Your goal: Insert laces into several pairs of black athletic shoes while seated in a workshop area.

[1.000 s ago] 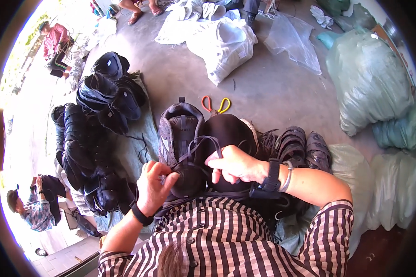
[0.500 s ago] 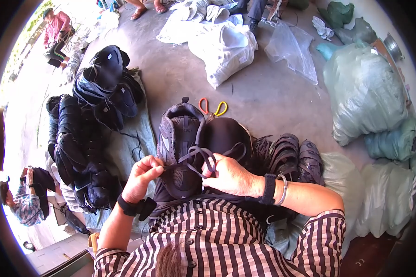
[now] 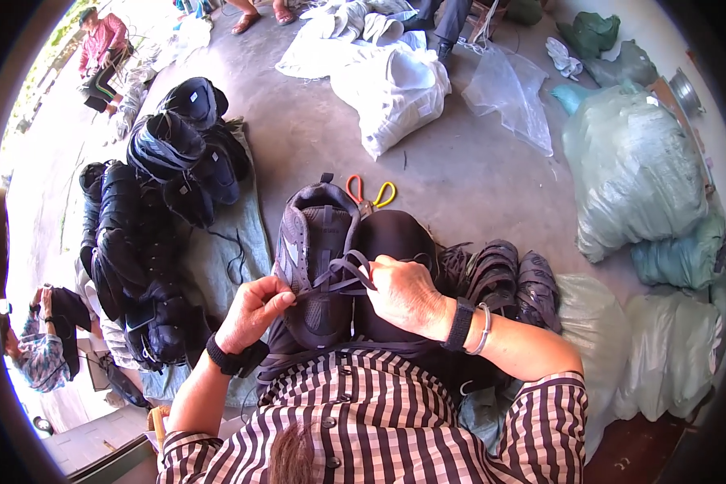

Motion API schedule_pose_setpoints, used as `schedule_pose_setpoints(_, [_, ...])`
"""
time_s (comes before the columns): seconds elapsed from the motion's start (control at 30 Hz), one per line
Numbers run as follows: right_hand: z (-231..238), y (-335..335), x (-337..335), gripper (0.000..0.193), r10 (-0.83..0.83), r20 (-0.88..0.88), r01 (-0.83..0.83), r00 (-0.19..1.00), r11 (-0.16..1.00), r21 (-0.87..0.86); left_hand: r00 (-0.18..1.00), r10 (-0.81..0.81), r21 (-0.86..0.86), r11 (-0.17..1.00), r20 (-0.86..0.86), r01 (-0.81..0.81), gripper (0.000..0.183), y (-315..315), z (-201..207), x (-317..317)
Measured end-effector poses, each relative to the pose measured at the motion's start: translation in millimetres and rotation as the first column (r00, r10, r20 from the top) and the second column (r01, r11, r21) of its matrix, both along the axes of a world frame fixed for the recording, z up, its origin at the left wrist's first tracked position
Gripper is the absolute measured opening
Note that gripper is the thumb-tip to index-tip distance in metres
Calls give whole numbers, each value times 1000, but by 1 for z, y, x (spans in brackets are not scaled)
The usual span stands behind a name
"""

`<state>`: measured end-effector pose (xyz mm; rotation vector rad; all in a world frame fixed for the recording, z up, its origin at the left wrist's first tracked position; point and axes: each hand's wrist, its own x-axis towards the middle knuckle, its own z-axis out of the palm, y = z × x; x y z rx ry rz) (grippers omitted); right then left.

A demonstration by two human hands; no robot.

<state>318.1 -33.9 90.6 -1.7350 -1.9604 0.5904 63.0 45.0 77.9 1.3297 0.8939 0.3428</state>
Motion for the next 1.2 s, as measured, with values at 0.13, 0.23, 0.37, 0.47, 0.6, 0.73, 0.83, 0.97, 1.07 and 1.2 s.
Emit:
schedule_pose_setpoints(0.13, [-7,-4,3,10,-16,-102,11,995,999,-49,997,-25,477,877,-79,60,14,0,0,-1])
schedule_pose_setpoints(0.23, [10,-5,5,17,-293,-529,-6,796,871,-492,990,-14,502,861,-139,83,11,-1,0,-1])
schedule_pose_setpoints(0.37, [21,0,8,17,-422,-561,-110,712,721,-684,984,36,502,863,-176,58,8,-2,3,0])
schedule_pose_setpoints(0.47, [19,-3,2,16,-330,-538,-131,776,750,-649,978,-31,538,832,-205,139,7,1,7,0])
schedule_pose_setpoints(0.6, [6,-17,7,10,-48,-466,-133,884,928,-349,974,-37,624,762,-222,172,7,5,4,-3])
schedule_pose_setpoints(0.73, [5,-31,7,17,186,-143,-212,972,959,-190,951,20,697,685,-308,212,8,0,8,3])
schedule_pose_setpoints(0.83, [21,-30,6,15,78,-125,-112,989,948,-299,946,145,726,677,-289,118,10,-5,1,6])
schedule_pose_setpoints(0.97, [47,-3,27,16,-252,-604,-221,756,771,-598,946,324,639,729,-7,-245,25,-24,-19,6])
schedule_pose_setpoints(1.07, [57,24,45,18,-217,-677,-334,704,740,-584,947,218,686,728,-234,2,80,-35,-12,9])
schedule_pose_setpoints(1.2, [52,68,51,33,-426,-783,-249,453,783,-570,926,159,690,712,-343,134,105,-33,-19,11])
